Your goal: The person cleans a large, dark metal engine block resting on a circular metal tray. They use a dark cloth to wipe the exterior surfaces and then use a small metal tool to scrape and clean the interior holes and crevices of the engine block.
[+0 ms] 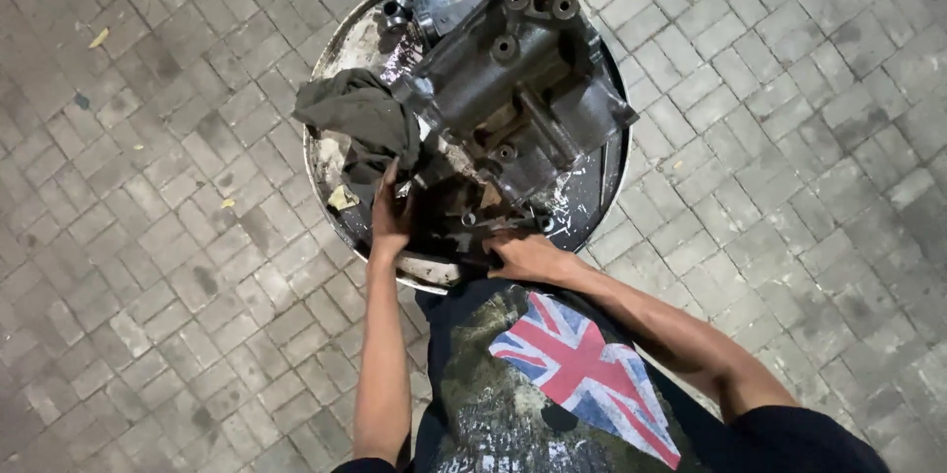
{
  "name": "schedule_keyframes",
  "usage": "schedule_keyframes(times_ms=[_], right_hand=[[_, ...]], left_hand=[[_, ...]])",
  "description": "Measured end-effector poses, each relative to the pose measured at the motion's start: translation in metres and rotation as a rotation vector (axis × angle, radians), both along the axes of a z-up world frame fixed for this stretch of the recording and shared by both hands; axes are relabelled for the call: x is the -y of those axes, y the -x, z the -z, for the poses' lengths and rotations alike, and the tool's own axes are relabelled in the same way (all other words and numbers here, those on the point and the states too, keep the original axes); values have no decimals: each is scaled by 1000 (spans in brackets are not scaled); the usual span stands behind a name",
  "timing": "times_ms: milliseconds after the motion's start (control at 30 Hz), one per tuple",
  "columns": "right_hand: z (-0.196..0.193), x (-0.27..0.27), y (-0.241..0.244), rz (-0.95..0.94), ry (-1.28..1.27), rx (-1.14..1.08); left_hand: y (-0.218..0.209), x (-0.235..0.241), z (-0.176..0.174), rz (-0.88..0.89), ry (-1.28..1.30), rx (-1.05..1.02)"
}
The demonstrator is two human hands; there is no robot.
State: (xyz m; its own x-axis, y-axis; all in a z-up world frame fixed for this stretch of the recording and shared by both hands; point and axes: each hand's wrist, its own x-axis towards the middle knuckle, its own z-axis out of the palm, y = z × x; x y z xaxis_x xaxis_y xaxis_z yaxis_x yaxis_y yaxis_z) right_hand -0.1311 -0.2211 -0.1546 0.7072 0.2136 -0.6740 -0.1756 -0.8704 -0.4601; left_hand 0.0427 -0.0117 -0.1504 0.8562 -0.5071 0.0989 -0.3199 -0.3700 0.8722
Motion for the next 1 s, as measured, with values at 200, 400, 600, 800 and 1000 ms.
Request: schedule_keyframes(times_ms=[200,400,600,800,1000], right_hand=[[-53,12,-8,115,-45,-58],[-53,30,12,136,-147,41],[-105,53,37,617,-272,162],[-74,69,48,760,98,175],[-28,32,34,700,243,160]], left_hand=[[-15,-13,40,-34,-14,13],[-27,-15,72,-12,11,191],[9,-4,-11,-49,86,-67],[30,1,-32,-123,183,-174],[36,-12,-28,-268,102,-166]])
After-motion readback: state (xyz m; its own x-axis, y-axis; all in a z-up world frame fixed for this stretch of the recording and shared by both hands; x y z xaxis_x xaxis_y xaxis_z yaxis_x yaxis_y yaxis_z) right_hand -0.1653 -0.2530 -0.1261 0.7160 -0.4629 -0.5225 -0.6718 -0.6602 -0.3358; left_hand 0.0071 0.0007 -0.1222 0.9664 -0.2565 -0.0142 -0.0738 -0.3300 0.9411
